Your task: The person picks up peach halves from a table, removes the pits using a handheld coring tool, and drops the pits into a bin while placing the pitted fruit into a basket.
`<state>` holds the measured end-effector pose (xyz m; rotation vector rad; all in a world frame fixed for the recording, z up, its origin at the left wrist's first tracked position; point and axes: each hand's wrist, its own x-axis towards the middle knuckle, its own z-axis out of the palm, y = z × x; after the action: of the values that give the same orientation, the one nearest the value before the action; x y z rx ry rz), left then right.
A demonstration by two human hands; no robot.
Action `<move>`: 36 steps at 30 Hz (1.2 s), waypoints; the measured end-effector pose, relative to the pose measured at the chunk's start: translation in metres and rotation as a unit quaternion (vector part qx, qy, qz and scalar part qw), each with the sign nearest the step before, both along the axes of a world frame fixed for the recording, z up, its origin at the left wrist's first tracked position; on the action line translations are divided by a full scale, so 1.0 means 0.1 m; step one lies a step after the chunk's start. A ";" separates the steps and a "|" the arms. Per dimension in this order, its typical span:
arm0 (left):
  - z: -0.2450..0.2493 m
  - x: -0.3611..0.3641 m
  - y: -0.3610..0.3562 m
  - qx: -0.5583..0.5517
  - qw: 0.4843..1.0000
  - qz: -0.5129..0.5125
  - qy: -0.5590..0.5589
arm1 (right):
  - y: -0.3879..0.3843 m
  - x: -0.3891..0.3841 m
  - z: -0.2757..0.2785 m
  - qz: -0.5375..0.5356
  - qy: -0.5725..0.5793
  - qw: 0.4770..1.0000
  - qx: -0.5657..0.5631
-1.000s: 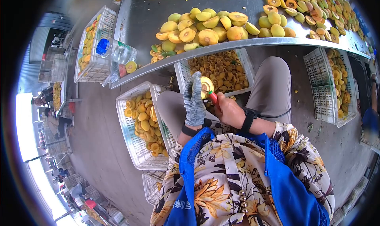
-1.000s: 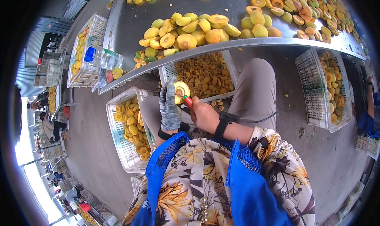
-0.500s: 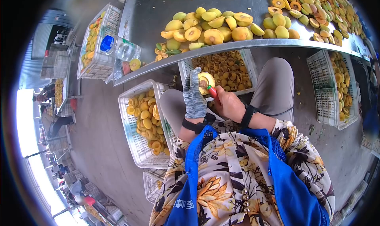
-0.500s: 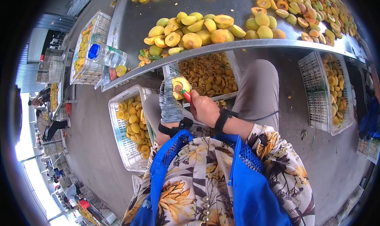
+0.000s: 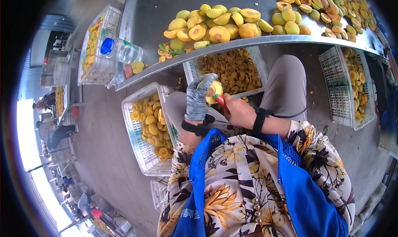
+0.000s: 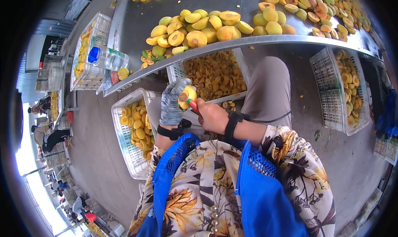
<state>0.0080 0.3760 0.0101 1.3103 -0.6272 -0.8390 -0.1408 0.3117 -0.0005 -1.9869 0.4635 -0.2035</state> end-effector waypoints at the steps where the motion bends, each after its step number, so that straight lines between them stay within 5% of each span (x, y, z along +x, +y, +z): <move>1: 0.05 0.07 -0.01 0.003 0.991 -0.088 0.104 | -0.02 -0.01 0.01 0.030 0.018 0.999 0.010; 7: 0.08 0.09 -0.05 0.054 0.995 -0.064 0.059 | -0.18 0.04 0.02 0.061 0.030 0.997 0.032; 9: 0.08 0.10 -0.06 0.033 0.986 -0.038 0.157 | -0.20 0.06 0.03 0.064 0.045 0.996 0.045; 12: 0.11 0.01 -0.06 -0.006 0.989 0.009 0.146 | -0.20 0.09 0.05 0.051 -0.071 0.994 0.063; 14: 0.02 0.04 -0.03 -0.008 0.991 -0.006 0.131 | -0.25 0.04 0.32 0.091 0.128 0.908 0.389; 19: -0.10 0.09 0.01 0.010 0.989 -0.044 0.141 | -0.21 0.02 0.31 0.114 0.143 0.799 0.572; 23: -0.10 0.08 -0.03 -0.008 0.961 -0.037 0.273 | -0.23 0.06 0.29 0.091 0.129 0.731 0.664; 27: -0.05 0.09 0.00 -0.054 0.932 0.001 0.357 | -0.18 0.06 0.34 0.098 0.115 0.755 0.638; 30: -0.06 0.02 0.03 -0.056 0.956 0.074 0.278 | -0.08 0.08 0.29 0.095 0.116 0.813 0.562; 32: 0.00 -0.01 0.02 -0.032 0.962 0.097 0.253 | -0.01 0.12 0.25 0.088 0.026 0.930 0.357; 36: 0.10 -0.14 0.00 -0.053 0.981 0.141 0.120 | -0.08 0.05 0.40 0.090 0.103 0.871 0.473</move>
<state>-0.0055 0.3757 0.0199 1.1475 -0.2821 -0.7063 -0.1357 0.3032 0.0391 -1.0644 0.3978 0.3166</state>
